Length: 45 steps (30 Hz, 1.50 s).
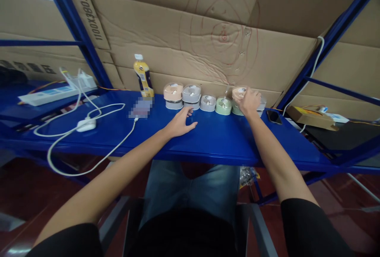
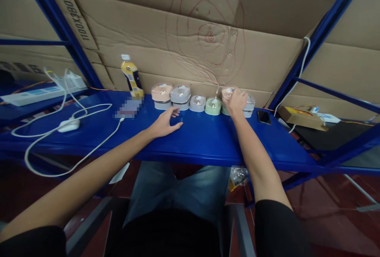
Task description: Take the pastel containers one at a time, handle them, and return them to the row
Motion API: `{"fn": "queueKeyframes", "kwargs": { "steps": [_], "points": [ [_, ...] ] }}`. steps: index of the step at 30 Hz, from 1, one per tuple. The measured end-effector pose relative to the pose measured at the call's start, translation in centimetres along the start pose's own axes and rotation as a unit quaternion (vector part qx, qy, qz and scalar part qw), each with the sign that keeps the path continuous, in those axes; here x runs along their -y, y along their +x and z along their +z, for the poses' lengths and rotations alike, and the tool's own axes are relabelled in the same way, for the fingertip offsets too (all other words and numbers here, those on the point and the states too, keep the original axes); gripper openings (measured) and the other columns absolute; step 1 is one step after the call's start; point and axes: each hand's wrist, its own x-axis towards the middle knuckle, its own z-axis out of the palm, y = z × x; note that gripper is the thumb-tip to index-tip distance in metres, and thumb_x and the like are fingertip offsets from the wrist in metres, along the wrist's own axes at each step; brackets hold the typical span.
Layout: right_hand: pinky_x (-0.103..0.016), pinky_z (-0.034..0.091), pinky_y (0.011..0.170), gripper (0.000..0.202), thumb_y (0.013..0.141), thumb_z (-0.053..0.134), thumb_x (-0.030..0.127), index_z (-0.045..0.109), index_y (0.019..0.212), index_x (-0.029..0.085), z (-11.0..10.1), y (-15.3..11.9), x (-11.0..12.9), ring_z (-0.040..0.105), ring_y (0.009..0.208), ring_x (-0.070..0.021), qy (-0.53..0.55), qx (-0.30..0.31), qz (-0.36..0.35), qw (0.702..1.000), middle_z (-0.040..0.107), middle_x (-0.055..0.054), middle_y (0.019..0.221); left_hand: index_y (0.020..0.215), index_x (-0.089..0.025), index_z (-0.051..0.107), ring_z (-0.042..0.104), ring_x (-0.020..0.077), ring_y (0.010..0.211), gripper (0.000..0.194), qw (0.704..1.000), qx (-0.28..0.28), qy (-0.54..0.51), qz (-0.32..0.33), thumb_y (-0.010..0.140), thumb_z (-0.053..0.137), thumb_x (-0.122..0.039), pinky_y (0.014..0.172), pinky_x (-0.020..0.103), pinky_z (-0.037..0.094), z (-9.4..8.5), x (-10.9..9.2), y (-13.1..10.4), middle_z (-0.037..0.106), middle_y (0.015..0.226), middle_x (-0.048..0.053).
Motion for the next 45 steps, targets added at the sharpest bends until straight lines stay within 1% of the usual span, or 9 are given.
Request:
{"fn": "queueKeyframes", "kwargs": {
  "steps": [8, 12, 17, 20, 25, 32, 37, 40, 45],
  "points": [
    [-0.07, 0.04, 0.111, 0.067, 0.093, 0.073, 0.051, 0.063, 0.135, 0.001, 2.4, -1.0, 0.6, 0.052, 0.134, -0.0523, -0.018, -0.012, -0.006, 1.0, 0.061, -0.038, 0.138, 0.147, -0.019, 0.052, 0.063, 0.039, 0.139, 0.055, 0.994, 0.004, 0.103, 0.038, 0.098, 0.068, -0.038, 0.12, 0.058, 0.053, -0.2, -0.9, 0.6, 0.062, 0.146, 0.019],
    [-0.076, 0.031, 0.119, 0.077, 0.097, 0.069, 0.053, 0.056, 0.148, -0.003, 1.9, -1.7, 1.2, 0.04, 0.151, -0.0585, 0.013, -0.022, -0.023, 0.999, 0.048, -0.043, 0.158, 0.148, -0.017, 0.055, 0.059, 0.0427, 0.143, 0.054, 0.988, -0.005, 0.143, 0.061, 0.097, 0.067, -0.031, 0.121, 0.061, 0.05, 0.5, -1.5, 2.6, 0.059, 0.151, 0.022],
    [-0.071, 0.024, 0.132, 0.075, 0.099, 0.067, 0.047, 0.051, 0.159, 0.006, 2.1, -3.2, 5.0, 0.027, 0.166, -0.0514, 0.088, 0.101, -0.245, 0.96, 0.035, -0.031, 0.177, 0.143, -0.013, 0.06, 0.06, 0.0421, 0.141, 0.046, 0.987, -0.014, 0.147, 0.069, 0.099, 0.063, -0.028, 0.122, 0.059, 0.049, 2.2, -2.2, 4.5, 0.061, 0.147, 0.024],
    [-0.066, 0.027, 0.134, 0.077, 0.097, 0.071, 0.044, 0.049, 0.161, 0.009, 3.2, -4.5, 8.1, 0.029, 0.167, -0.0481, 0.08, 0.186, -0.318, 0.926, 0.034, -0.029, 0.179, 0.137, -0.015, 0.064, 0.062, 0.0402, 0.138, 0.04, 0.988, -0.017, 0.138, 0.061, 0.098, 0.063, -0.026, 0.121, 0.058, 0.051, 2.5, -2.0, 4.1, 0.063, 0.143, 0.021],
    [-0.062, 0.033, 0.13, 0.076, 0.096, 0.074, 0.046, 0.051, 0.156, 0.004, 3.8, -6.6, 10.3, 0.041, 0.158, -0.0476, 0.037, 0.211, -0.318, 0.923, 0.048, -0.033, 0.167, 0.13, -0.019, 0.065, 0.065, 0.0367, 0.131, 0.033, 0.99, -0.055, 0.132, 0.018, 0.098, 0.063, -0.027, 0.117, 0.055, 0.054, 1.3, -0.7, 3.2, 0.067, 0.131, 0.016],
    [-0.061, 0.047, 0.114, 0.057, 0.098, 0.067, 0.062, 0.068, 0.133, 0.017, -0.6, -9.9, 8.5, 0.06, 0.13, -0.0445, 0.091, 0.161, -0.358, 0.915, 0.069, -0.022, 0.137, 0.124, -0.018, 0.066, 0.066, 0.0361, 0.127, 0.029, 0.989, -0.114, 0.09, -0.019, 0.098, 0.065, -0.032, 0.118, 0.056, 0.052, 0.0, 0.4, 3.5, 0.068, 0.127, 0.017],
    [-0.062, 0.049, 0.11, 0.054, 0.105, 0.052, 0.068, 0.074, 0.118, 0.02, -1.4, -10.4, 8.9, 0.065, 0.118, -0.0427, 0.126, 0.112, -0.315, 0.934, 0.074, -0.019, 0.115, 0.124, -0.018, 0.069, 0.066, 0.0385, 0.129, 0.03, 0.994, -0.063, 0.091, 0.024, 0.097, 0.064, -0.029, 0.118, 0.059, 0.051, 0.4, -0.6, 3.4, 0.069, 0.129, 0.017],
    [-0.067, 0.051, 0.108, 0.066, 0.099, 0.055, 0.077, 0.074, 0.122, 0.018, -1.0, -10.5, 9.5, 0.063, 0.122, -0.0489, 0.129, 0.1, -0.253, 0.954, 0.072, -0.025, 0.122, 0.126, -0.018, 0.07, 0.068, 0.0367, 0.128, 0.032, 0.995, -0.027, 0.086, 0.035, 0.097, 0.06, -0.027, 0.117, 0.058, 0.053, 0.5, -0.9, 3.3, 0.071, 0.129, 0.016],
    [-0.066, 0.055, 0.106, 0.064, 0.093, 0.069, 0.064, 0.071, 0.131, 0.012, -1.5, -10.6, 9.5, 0.064, 0.127, -0.0509, 0.1, 0.192, -0.234, 0.948, 0.069, -0.028, 0.133, 0.147, -0.017, 0.059, 0.072, 0.0346, 0.126, 0.062, 0.998, 0.042, -0.023, 0.031, 0.088, 0.07, -0.033, 0.114, 0.055, 0.059, 0.4, 0.0, 3.0, 0.067, 0.145, 0.018]
  ]
}}
